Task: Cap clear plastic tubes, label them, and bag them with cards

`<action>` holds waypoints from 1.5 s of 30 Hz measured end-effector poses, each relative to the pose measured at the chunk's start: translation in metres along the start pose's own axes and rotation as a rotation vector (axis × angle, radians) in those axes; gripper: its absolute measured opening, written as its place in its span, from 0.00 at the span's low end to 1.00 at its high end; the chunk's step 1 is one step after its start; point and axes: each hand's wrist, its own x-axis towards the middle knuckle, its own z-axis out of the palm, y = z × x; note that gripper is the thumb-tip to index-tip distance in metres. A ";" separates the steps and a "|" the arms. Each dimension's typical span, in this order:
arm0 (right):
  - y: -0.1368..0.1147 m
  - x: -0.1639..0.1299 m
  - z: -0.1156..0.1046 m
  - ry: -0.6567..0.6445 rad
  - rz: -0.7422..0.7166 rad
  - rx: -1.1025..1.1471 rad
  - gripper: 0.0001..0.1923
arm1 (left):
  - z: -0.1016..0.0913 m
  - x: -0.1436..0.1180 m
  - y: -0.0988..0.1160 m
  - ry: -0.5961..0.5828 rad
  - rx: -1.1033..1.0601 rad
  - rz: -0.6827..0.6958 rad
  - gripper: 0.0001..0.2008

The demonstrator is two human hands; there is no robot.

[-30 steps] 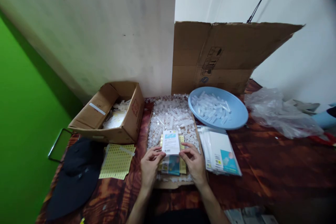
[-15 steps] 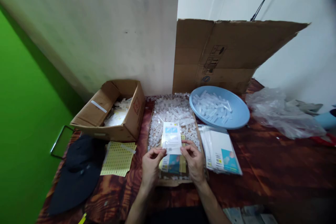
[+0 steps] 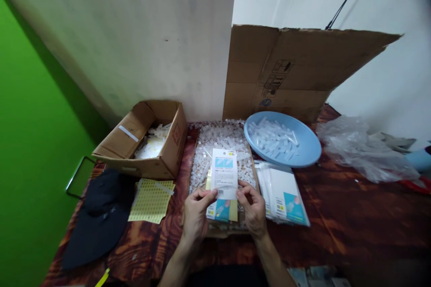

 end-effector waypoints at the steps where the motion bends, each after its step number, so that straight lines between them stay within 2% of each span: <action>1: 0.000 0.000 0.000 -0.001 -0.005 -0.005 0.15 | 0.001 -0.001 0.000 -0.004 -0.022 -0.015 0.18; 11: 0.005 0.000 0.000 0.036 -0.008 0.026 0.15 | 0.005 -0.006 0.000 -0.089 -0.096 -0.030 0.19; 15: 0.011 0.000 -0.001 0.068 -0.021 0.060 0.16 | 0.007 -0.005 -0.001 -0.115 -0.135 -0.099 0.22; 20: 0.014 -0.001 -0.004 0.043 -0.030 0.076 0.15 | 0.003 -0.006 0.005 -0.163 -0.110 -0.151 0.20; 23: 0.014 -0.001 -0.006 0.027 -0.036 0.079 0.15 | 0.000 -0.005 0.010 -0.188 -0.076 -0.160 0.25; 28: 0.017 -0.003 -0.008 0.021 -0.024 0.109 0.14 | -0.004 -0.005 0.013 -0.225 -0.005 -0.187 0.21; 31: 0.016 -0.005 -0.005 0.049 0.007 0.187 0.13 | -0.005 -0.005 0.012 -0.230 -0.006 -0.171 0.20; 33: 0.012 -0.006 0.000 0.048 0.052 0.329 0.13 | -0.005 -0.005 0.011 -0.236 -0.009 -0.155 0.19; 36: 0.004 -0.003 0.007 0.010 0.157 0.552 0.13 | -0.006 -0.002 0.011 -0.218 -0.023 -0.125 0.18; 38: -0.002 0.000 0.008 -0.032 0.204 0.615 0.12 | -0.007 0.001 0.013 -0.194 -0.023 -0.110 0.18; 40: -0.005 0.003 0.009 -0.103 0.230 0.595 0.13 | -0.008 0.004 0.015 -0.181 -0.004 -0.096 0.19; 43: -0.006 0.005 0.011 -0.250 0.259 0.434 0.21 | -0.010 0.005 0.017 -0.187 0.054 -0.070 0.18; 45: -0.005 0.006 0.014 -0.281 0.269 0.352 0.25 | -0.011 0.005 0.018 -0.201 0.079 -0.064 0.18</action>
